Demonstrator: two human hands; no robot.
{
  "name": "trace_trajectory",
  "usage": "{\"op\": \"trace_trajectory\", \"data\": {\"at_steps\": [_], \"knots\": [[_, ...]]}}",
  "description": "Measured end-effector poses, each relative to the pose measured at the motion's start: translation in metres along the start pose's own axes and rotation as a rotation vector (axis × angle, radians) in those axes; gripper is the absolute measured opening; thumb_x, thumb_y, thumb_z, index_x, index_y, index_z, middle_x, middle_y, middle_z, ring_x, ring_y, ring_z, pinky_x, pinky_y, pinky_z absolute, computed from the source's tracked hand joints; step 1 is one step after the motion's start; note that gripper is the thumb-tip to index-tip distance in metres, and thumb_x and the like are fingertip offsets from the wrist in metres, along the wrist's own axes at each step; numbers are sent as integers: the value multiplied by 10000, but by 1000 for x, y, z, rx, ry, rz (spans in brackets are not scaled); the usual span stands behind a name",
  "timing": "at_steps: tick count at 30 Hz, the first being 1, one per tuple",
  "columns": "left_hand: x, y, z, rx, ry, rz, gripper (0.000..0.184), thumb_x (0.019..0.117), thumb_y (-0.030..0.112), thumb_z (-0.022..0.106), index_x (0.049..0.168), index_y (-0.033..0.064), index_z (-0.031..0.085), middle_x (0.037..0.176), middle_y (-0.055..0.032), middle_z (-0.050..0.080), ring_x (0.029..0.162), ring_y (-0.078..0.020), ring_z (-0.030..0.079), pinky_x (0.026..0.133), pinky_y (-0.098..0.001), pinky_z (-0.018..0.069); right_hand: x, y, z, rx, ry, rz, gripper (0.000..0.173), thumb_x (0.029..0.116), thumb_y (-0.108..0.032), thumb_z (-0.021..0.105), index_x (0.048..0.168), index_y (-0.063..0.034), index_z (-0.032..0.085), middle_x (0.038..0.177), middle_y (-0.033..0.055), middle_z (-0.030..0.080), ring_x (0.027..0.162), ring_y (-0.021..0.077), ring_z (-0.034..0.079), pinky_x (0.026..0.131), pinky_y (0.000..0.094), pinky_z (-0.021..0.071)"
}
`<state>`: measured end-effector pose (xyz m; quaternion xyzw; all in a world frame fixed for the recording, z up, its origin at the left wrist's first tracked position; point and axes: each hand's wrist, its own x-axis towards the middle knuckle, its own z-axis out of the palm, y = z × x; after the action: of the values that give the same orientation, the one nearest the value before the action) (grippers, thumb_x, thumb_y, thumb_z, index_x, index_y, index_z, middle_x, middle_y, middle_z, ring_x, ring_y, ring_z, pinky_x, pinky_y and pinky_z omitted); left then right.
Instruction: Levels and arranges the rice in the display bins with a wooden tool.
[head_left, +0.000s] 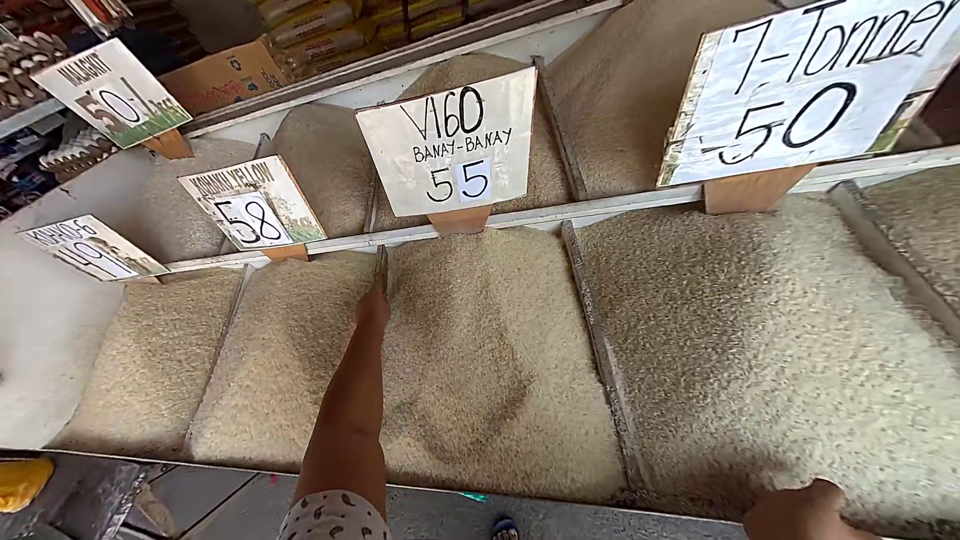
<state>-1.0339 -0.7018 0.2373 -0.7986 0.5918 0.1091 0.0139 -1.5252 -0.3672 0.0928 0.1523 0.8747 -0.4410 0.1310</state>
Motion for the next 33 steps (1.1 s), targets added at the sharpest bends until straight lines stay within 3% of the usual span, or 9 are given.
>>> {"op": "trace_trajectory", "data": {"at_steps": [5, 10, 14, 17, 20, 25, 30, 33], "knots": [[-44, 52, -9, 137, -20, 57, 462, 1035, 129, 500, 1486, 35, 467, 1233, -234, 690, 1144, -401, 688, 924, -581, 559, -7, -4, -2, 91, 22, 11, 853, 1006, -510, 487, 1601, 21, 186, 1579, 231, 401, 1457, 284, 432, 1167, 446, 397], [-104, 95, -17, 155, 10, 103, 545, 1046, 129, 482, 1565, 39, 340, 1097, -204, 724, 1003, -364, 735, 825, -531, 586, -11, -7, -4, 85, 22, 36, 868, 1008, -505, 485, 1618, 3, 137, 1585, 239, 389, 1456, 300, 433, 1163, 453, 400], [-133, 111, -15, 136, 30, 201, 488, 1054, 89, 470, 1527, 17, 373, 1076, -221, 713, 954, -387, 736, 769, -535, 598, -16, -5, -8, 114, -4, 10, 847, 1025, -511, 457, 1613, 13, 144, 1581, 251, 385, 1462, 309, 422, 1162, 466, 403], [-145, 100, -29, 191, 8, 295, 466, 1074, 66, 420, 1539, 67, 397, 1133, -227, 713, 988, -417, 731, 773, -569, 593, -15, -3, -8, 70, -13, -13, 809, 1029, -524, 424, 1586, 29, 226, 1520, 247, 461, 1398, 314, 491, 1118, 475, 442], [-130, 60, -38, 197, 77, 314, 351, 1086, 99, 414, 1425, 48, 491, 1136, -232, 704, 1024, -429, 717, 809, -591, 583, -13, -2, -6, -6, -8, -23, 795, 1033, -532, 398, 1572, 37, 264, 1497, 246, 491, 1382, 313, 515, 1108, 471, 457], [-64, -7, -33, 145, 108, 58, 401, 1074, 125, 446, 1467, 48, 480, 1184, -252, 702, 1065, -453, 707, 832, -638, 569, -18, -4, -8, -7, 0, -33, 811, 1040, -513, 399, 1602, 28, 177, 1552, 250, 424, 1427, 310, 466, 1140, 462, 424], [-42, -16, -22, 191, 40, 25, 484, 1051, 135, 514, 1530, 115, 445, 1233, -245, 696, 1116, -467, 687, 863, -664, 550, -20, -7, -7, 16, 30, -15, 815, 1031, -507, 429, 1602, 20, 183, 1566, 245, 410, 1431, 305, 466, 1135, 460, 430], [-57, -15, -21, 240, 10, 102, 432, 1077, 126, 457, 1506, 85, 434, 1184, -266, 695, 1077, -474, 697, 837, -663, 554, -15, -7, -5, -9, 37, -20, 832, 1024, -518, 431, 1600, 26, 179, 1567, 250, 408, 1426, 314, 474, 1130, 469, 436]]}}
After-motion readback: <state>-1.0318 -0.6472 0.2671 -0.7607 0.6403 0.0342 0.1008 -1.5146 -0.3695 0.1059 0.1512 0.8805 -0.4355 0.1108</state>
